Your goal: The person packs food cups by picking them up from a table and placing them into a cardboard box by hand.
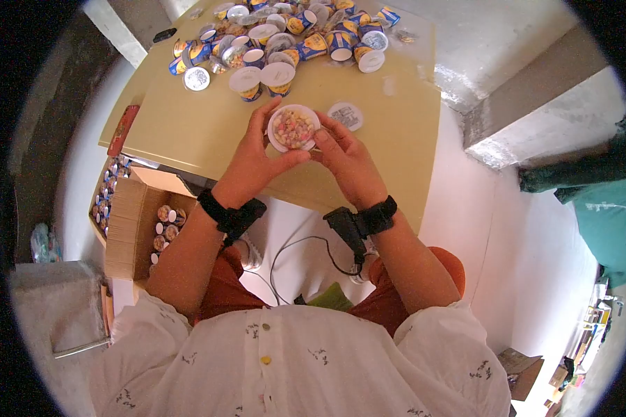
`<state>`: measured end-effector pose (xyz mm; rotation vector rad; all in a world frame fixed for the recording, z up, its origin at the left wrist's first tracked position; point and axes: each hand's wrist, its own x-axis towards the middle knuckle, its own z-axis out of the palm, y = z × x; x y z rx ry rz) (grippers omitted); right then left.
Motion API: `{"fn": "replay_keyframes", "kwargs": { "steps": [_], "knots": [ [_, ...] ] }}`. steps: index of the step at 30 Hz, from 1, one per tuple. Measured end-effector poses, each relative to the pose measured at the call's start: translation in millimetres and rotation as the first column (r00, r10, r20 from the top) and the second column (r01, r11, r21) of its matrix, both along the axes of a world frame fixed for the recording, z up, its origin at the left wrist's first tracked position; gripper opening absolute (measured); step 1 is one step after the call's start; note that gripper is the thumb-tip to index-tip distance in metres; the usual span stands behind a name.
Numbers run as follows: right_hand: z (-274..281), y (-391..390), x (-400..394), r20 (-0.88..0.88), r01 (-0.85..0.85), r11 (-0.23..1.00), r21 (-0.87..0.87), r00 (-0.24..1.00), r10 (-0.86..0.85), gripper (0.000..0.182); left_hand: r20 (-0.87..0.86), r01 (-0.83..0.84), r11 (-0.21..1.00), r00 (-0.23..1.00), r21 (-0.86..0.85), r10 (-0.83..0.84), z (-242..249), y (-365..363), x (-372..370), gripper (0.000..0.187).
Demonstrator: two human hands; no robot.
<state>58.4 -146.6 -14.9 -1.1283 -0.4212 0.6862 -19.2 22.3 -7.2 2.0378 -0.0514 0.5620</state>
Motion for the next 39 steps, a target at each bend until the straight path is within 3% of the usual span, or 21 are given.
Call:
{"fn": "replay_keyframes", "kwargs": {
  "steps": [2,5,9,11,15,17,21,23,27,33,39],
  "knots": [
    [3,0,-1,-0.029,0.036,0.995,0.091,0.999,-0.034,0.054,-0.107,0.072,0.943,0.988,-0.324,-0.112,2,-1,2,0.074],
    [2,-3,-4,-0.048,0.060,0.993,0.105,0.997,-0.055,0.055,-0.192,0.105,0.909,0.961,-0.404,-0.196,9,-4,0,0.069],
    [4,-9,-1,-0.011,0.047,0.994,0.099,0.999,-0.046,0.056,-0.142,0.150,0.901,0.964,-0.407,-0.225,10,-6,2,0.065],
    [2,-9,0,-0.026,0.039,0.991,0.127,0.999,-0.036,0.056,-0.128,0.175,0.849,0.954,-0.499,-0.272,9,-6,3,0.069],
    [1,-14,4,-0.065,0.023,0.991,0.132,0.998,-0.015,0.055,-0.151,0.212,0.861,0.938,-0.462,-0.312,10,-2,5,0.072],
    [-4,-16,7,-0.144,-0.035,0.986,0.162,0.988,0.059,0.055,-0.096,0.315,0.905,0.930,-0.285,-0.354,10,-2,5,0.079],
    [-10,-15,10,-0.118,-0.011,0.994,0.110,0.993,0.024,0.054,-0.134,0.292,0.923,0.934,-0.251,-0.332,8,-4,5,0.083],
    [-8,-14,8,-0.107,0.022,0.985,0.171,0.994,-0.004,0.053,-0.143,0.220,0.843,0.934,-0.491,-0.327,1,-3,7,0.082],
    [-5,-12,4,-0.098,0.066,0.984,0.165,0.994,-0.050,0.053,-0.176,0.171,0.830,0.936,-0.530,-0.305,12,-4,4,0.079],
    [-5,-14,5,-0.126,0.017,0.984,0.175,0.992,0.005,0.052,-0.148,0.220,0.893,0.944,-0.392,-0.297,11,1,2,0.079],
    [1,-16,6,-0.172,-0.027,0.996,0.085,0.984,0.041,0.054,-0.296,0.288,0.929,0.889,-0.234,-0.350,15,1,-1,0.084]
  ]
}}
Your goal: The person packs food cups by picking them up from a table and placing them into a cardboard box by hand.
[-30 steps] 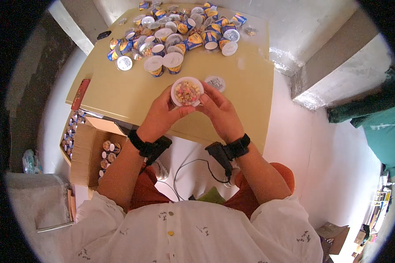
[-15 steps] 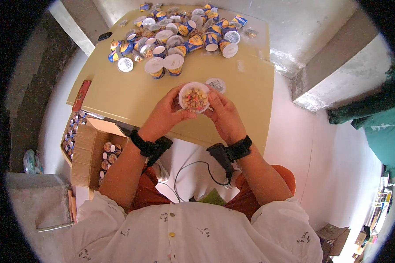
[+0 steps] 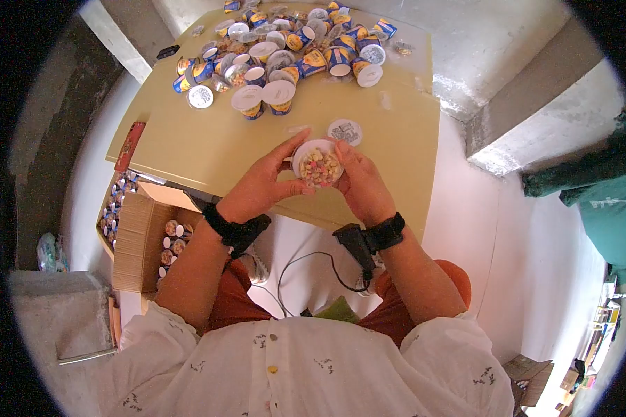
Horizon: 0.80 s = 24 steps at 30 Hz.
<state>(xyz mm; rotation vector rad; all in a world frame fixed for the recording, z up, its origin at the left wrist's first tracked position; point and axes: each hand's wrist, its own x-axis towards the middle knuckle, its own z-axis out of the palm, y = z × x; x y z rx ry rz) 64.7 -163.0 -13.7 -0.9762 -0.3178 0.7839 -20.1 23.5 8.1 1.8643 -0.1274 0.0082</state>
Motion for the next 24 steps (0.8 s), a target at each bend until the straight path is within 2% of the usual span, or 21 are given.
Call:
{"fn": "replay_keyframes", "kwargs": {
  "steps": [3,5,9,12,14,18,20,24],
  "knots": [
    [2,4,-5,0.001,0.072,0.997,0.032,0.997,-0.072,0.054,-0.024,-0.043,0.994,0.999,-0.100,0.041,-9,-2,2,0.089],
    [2,6,-8,0.043,0.125,0.992,0.029,0.991,-0.126,0.053,-0.123,0.006,0.926,0.991,-0.378,-0.056,-13,-3,4,0.090],
    [3,6,-8,0.092,0.146,0.987,0.061,0.984,-0.151,0.052,-0.072,-0.021,0.924,0.997,-0.381,-0.007,-16,-7,7,0.090],
    [8,3,-6,0.104,0.132,0.990,0.048,0.985,-0.137,0.051,-0.021,-0.013,0.952,1.000,-0.306,0.006,-12,-6,5,0.090],
    [9,1,-4,0.063,0.093,0.993,0.071,0.993,-0.097,0.049,-0.042,-0.014,0.972,0.999,-0.233,0.004,-5,-6,2,0.091],
    [0,-1,0,0.035,0.064,0.996,0.067,0.997,-0.066,0.048,-0.082,0.012,0.964,0.996,-0.266,-0.035,-7,-3,4,0.093],
    [-1,-1,1,0.076,0.008,1.000,0.000,0.997,-0.008,0.047,-0.157,0.068,0.983,0.983,-0.172,-0.095,-2,-1,2,0.091],
    [3,3,-3,0.048,0.083,0.996,0.030,0.995,-0.084,0.046,-0.102,0.009,0.967,0.994,-0.255,-0.036,-12,-4,3,0.094]
  ]
}}
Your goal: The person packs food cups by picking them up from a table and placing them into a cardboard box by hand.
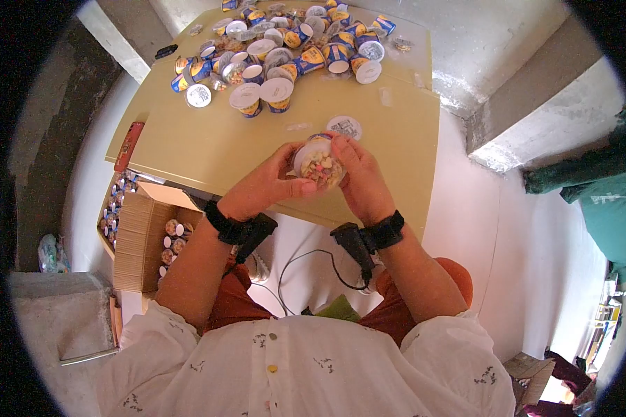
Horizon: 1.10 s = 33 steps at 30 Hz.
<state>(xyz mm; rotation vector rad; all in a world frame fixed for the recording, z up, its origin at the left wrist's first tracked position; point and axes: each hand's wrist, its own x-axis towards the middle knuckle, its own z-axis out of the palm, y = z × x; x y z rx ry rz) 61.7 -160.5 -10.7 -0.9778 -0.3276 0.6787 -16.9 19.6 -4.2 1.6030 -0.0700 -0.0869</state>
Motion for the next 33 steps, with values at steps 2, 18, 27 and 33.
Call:
{"fn": "replay_keyframes", "kwargs": {
  "steps": [2,18,27,33],
  "knots": [
    [3,-1,0,0.005,0.010,1.000,0.011,1.000,-0.011,0.047,-0.022,-0.017,1.000,1.000,-0.007,0.017,6,-3,-1,0.093],
    [1,-1,1,-0.028,-0.042,0.999,0.031,0.999,0.043,0.045,-0.064,0.045,0.996,0.997,0.073,-0.040,12,1,-2,0.093],
    [-1,7,-7,-0.037,0.115,0.986,0.125,0.993,-0.111,0.045,0.020,0.034,0.997,0.999,-0.066,-0.033,-1,-5,3,0.095],
    [3,1,-1,-0.013,0.056,0.996,0.066,0.998,-0.055,0.051,-0.033,0.008,0.987,0.999,-0.163,-0.013,1,-3,3,0.091]
  ]
}}
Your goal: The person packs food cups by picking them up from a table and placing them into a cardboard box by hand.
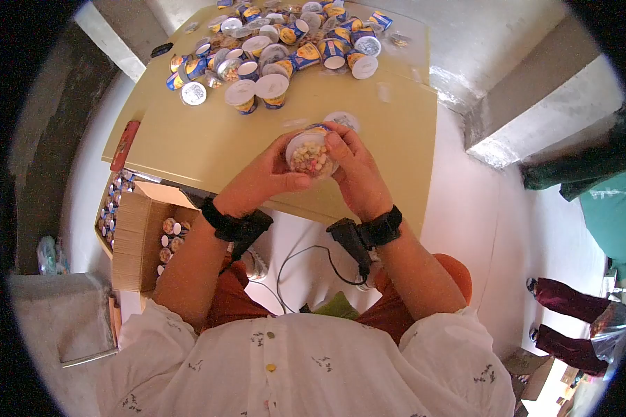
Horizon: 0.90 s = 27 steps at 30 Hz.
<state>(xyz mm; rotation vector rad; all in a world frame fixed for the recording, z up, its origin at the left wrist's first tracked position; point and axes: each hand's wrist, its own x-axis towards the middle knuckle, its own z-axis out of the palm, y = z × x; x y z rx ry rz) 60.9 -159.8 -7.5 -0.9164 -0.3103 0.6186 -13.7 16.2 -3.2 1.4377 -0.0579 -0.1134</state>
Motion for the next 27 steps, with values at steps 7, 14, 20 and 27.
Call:
{"fn": "replay_keyframes", "kwargs": {
  "steps": [7,14,20,27],
  "knots": [
    [-4,-6,9,0.050,-0.030,0.982,-0.188,0.998,0.040,0.048,-0.003,0.010,0.999,1.000,0.053,-0.010,1,5,0,0.092],
    [-5,-6,7,0.078,0.021,0.975,-0.222,0.997,-0.003,0.043,0.013,0.032,0.999,0.999,0.042,-0.033,4,3,-1,0.088],
    [-8,3,-2,-0.038,0.002,1.000,-0.007,0.999,-0.003,0.051,0.010,0.037,0.999,0.999,0.040,-0.037,6,2,0,0.084],
    [-7,3,-2,0.001,-0.026,1.000,-0.018,1.000,0.026,0.052,-0.018,-0.002,0.997,1.000,0.074,0.003,7,5,-2,0.086]
  ]
}}
